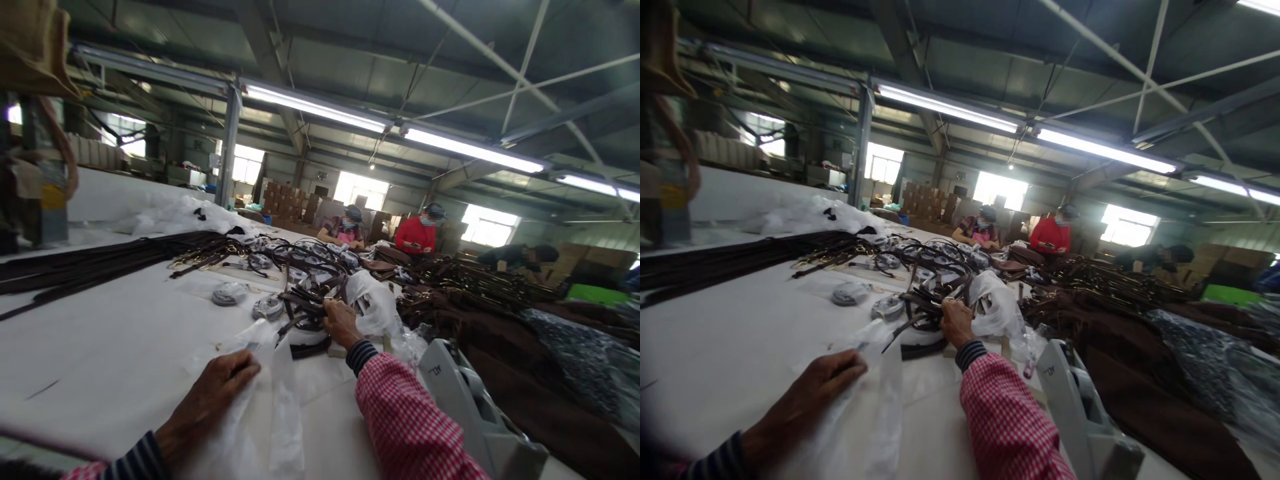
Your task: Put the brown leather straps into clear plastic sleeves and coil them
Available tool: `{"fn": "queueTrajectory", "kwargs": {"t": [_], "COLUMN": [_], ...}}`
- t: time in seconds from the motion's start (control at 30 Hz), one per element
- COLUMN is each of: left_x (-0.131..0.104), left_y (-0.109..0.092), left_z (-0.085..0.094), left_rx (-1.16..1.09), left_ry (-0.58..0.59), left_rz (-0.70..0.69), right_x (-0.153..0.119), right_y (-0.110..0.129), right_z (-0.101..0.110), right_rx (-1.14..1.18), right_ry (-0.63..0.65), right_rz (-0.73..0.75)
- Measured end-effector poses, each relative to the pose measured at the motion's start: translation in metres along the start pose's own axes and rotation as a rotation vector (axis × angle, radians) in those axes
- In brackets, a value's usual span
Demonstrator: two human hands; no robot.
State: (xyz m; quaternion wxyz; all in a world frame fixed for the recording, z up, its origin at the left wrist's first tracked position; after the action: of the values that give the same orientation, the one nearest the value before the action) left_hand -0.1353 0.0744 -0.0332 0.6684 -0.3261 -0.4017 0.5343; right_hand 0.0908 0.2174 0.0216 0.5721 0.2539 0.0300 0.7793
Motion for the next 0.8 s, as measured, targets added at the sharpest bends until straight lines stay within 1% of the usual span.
{"fn": "queueTrajectory", "kwargs": {"t": [0.07,0.13,0.23,0.27,0.3,0.37,0.4,0.43,0.47,0.5,0.53,0.57,0.6,0.63,0.67,0.7,0.73,0.77,0.8], "left_x": [-0.001,-0.001,-0.004,-0.007,-0.013,-0.03,-0.04,-0.049,-0.055,-0.058,-0.061,-0.065,-0.069,-0.073,-0.076,-0.079,-0.083,-0.087,-0.093], "left_y": [-0.002,-0.004,-0.006,-0.01,-0.018,-0.045,-0.062,-0.077,-0.089,-0.096,-0.099,-0.101,-0.103,-0.105,-0.107,-0.11,-0.112,-0.112,-0.112], "left_z": [0.005,0.011,0.025,0.032,0.039,0.05,0.051,0.047,0.04,0.03,0.019,0.01,0.003,0.001,0.002,0.006,0.012,0.017,0.021], "left_rx": [-0.038,-0.046,-0.007,0.015,0.042,0.122,0.175,0.224,0.261,0.278,0.272,0.247,0.215,0.183,0.158,0.137,0.115,0.087,0.056], "left_ry": [-0.039,-0.095,-0.225,-0.283,-0.343,-0.432,-0.431,-0.384,-0.287,-0.155,-0.009,0.127,0.226,0.276,0.283,0.256,0.214,0.167,0.124], "left_rz": [-0.007,-0.035,-0.072,-0.107,-0.172,-0.372,-0.476,-0.557,-0.591,-0.576,-0.529,-0.471,-0.416,-0.373,-0.346,-0.333,-0.317,-0.291,-0.257], "right_x": [0.006,0.014,0.018,0.013,0.005,-0.024,-0.044,-0.067,-0.089,-0.109,-0.128,-0.143,-0.155,-0.164,-0.168,-0.169,-0.17,-0.172,-0.176], "right_y": [0.004,0.015,0.047,0.059,0.073,0.104,0.122,0.137,0.149,0.159,0.167,0.173,0.177,0.178,0.175,0.167,0.151,0.131,0.11], "right_z": [0.009,0.026,0.061,0.072,0.08,0.089,0.088,0.085,0.081,0.077,0.075,0.075,0.078,0.083,0.091,0.101,0.11,0.113,0.107], "right_rx": [-0.027,-0.017,0.032,0.048,0.056,0.035,-0.005,-0.057,-0.099,-0.127,-0.136,-0.128,-0.097,-0.035,0.059,0.186,0.338,0.505,0.674], "right_ry": [0.021,0.051,0.087,0.095,0.105,0.143,0.171,0.206,0.233,0.259,0.276,0.271,0.246,0.199,0.119,0.008,-0.119,-0.229,-0.284], "right_rz": [0.03,0.093,0.228,0.27,0.319,0.455,0.56,0.656,0.722,0.774,0.812,0.836,0.847,0.838,0.795,0.708,0.577,0.416,0.251]}}
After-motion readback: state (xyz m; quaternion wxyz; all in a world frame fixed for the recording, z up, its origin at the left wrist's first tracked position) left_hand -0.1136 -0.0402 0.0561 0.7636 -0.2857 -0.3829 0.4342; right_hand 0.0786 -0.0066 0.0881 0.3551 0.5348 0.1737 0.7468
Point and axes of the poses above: each hand's wrist, its own x-axis towards the middle knuckle, its own z-axis out of the back of the hand, y = z × x, the point moved 9 cm from there along x, towards the middle knuckle, and after that the axes turned 1 degree about -x, right-handed, at the moved point
